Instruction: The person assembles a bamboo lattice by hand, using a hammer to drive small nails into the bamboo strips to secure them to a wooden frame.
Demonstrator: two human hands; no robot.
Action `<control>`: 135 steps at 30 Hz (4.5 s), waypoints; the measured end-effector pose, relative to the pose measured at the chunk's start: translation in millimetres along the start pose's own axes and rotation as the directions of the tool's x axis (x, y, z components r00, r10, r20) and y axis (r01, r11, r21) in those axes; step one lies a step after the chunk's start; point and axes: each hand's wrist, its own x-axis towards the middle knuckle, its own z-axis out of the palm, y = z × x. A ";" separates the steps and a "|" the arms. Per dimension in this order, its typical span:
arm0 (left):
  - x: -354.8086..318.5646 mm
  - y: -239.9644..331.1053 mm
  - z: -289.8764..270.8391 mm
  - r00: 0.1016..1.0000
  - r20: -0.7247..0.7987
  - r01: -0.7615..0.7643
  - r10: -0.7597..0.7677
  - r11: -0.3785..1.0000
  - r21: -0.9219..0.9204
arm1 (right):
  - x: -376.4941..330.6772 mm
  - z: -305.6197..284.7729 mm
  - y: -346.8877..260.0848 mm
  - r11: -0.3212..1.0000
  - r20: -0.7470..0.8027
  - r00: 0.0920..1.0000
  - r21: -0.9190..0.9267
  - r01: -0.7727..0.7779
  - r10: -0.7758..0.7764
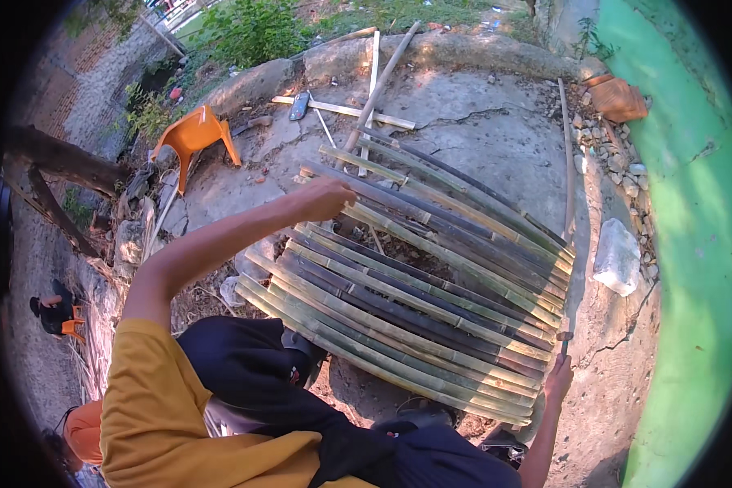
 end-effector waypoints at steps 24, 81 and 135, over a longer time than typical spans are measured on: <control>-131.5 -163.7 149.8 0.934 -0.103 0.278 -0.341 0.879 -0.388 | -111.3 -31.9 -290.7 0.899 0.573 0.787 -0.185 0.396 -0.229; -103.0 -121.4 122.7 0.900 -0.037 0.267 -0.434 0.615 -0.742 | -175.0 102.9 -439.4 0.891 0.387 0.888 0.451 0.055 -0.250; -129.7 -108.3 205.3 0.755 -0.301 -0.094 -0.583 0.358 -0.929 | -108.0 247.5 -682.2 0.756 0.139 0.903 0.607 0.246 -0.405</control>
